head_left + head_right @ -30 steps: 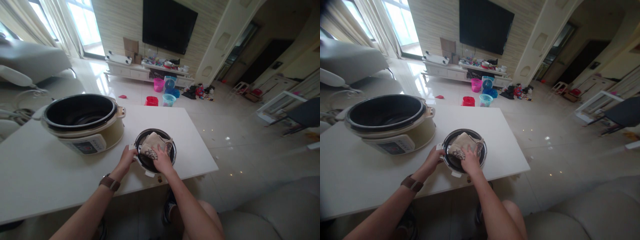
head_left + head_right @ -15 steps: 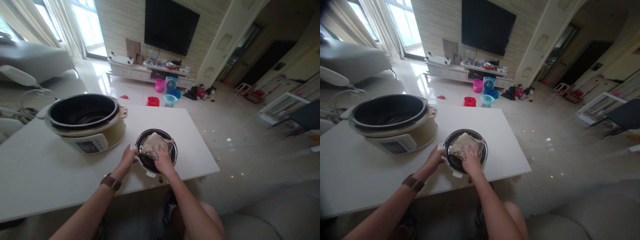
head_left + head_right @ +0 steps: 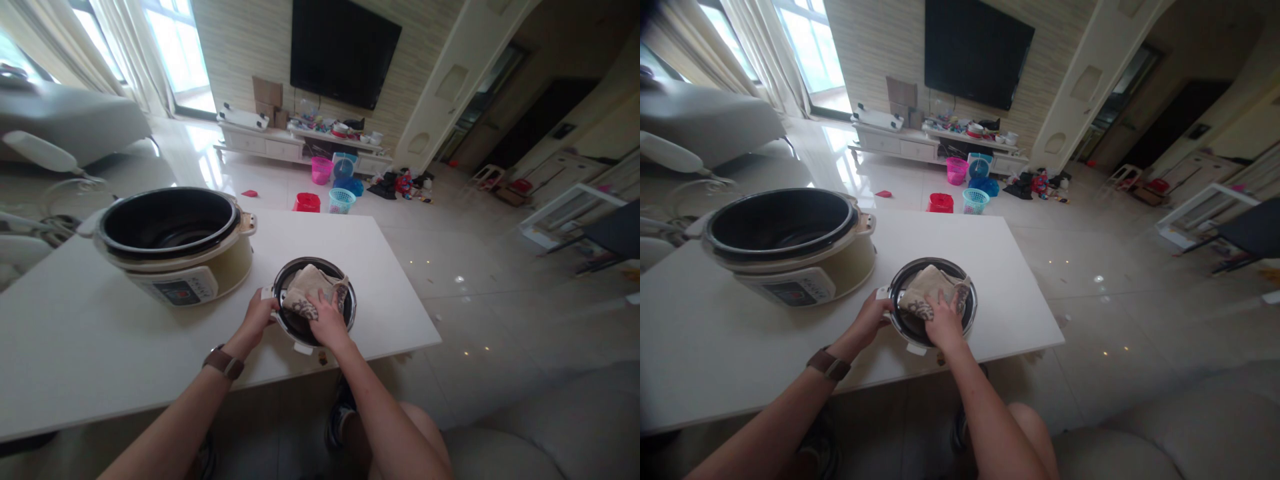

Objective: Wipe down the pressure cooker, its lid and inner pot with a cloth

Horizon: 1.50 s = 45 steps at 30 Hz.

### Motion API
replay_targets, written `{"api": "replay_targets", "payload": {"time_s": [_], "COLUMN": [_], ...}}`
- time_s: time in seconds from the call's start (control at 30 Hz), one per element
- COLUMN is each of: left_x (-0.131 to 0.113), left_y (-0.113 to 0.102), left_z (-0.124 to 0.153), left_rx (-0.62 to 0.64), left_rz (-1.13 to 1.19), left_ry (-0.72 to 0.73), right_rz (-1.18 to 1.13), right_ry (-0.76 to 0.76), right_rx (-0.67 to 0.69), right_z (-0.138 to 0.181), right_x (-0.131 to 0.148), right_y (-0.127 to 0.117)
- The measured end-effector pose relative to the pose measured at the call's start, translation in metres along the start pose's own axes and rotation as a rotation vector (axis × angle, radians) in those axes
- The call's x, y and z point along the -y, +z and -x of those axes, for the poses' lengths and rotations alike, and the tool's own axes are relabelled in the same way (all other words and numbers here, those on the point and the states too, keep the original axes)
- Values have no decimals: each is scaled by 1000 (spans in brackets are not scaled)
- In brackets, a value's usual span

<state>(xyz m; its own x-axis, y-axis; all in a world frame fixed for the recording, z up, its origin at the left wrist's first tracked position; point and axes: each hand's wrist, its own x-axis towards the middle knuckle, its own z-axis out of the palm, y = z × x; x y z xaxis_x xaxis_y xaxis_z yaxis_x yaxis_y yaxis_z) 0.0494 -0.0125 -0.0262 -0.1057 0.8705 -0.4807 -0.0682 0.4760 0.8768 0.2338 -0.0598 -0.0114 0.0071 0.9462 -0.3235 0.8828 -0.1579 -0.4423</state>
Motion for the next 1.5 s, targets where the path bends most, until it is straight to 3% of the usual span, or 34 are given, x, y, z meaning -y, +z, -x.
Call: {"api": "replay_targets", "payload": {"time_s": [1.5], "left_x": [3], "left_y": [-1], "left_z": [-2], "left_rx": [28], "left_rz": [7], "left_ry": [19], "right_rz": [7], "right_ry": [-6], "right_rx": [0], "right_z": [0], "right_x": [-1], "right_y": [2]}}
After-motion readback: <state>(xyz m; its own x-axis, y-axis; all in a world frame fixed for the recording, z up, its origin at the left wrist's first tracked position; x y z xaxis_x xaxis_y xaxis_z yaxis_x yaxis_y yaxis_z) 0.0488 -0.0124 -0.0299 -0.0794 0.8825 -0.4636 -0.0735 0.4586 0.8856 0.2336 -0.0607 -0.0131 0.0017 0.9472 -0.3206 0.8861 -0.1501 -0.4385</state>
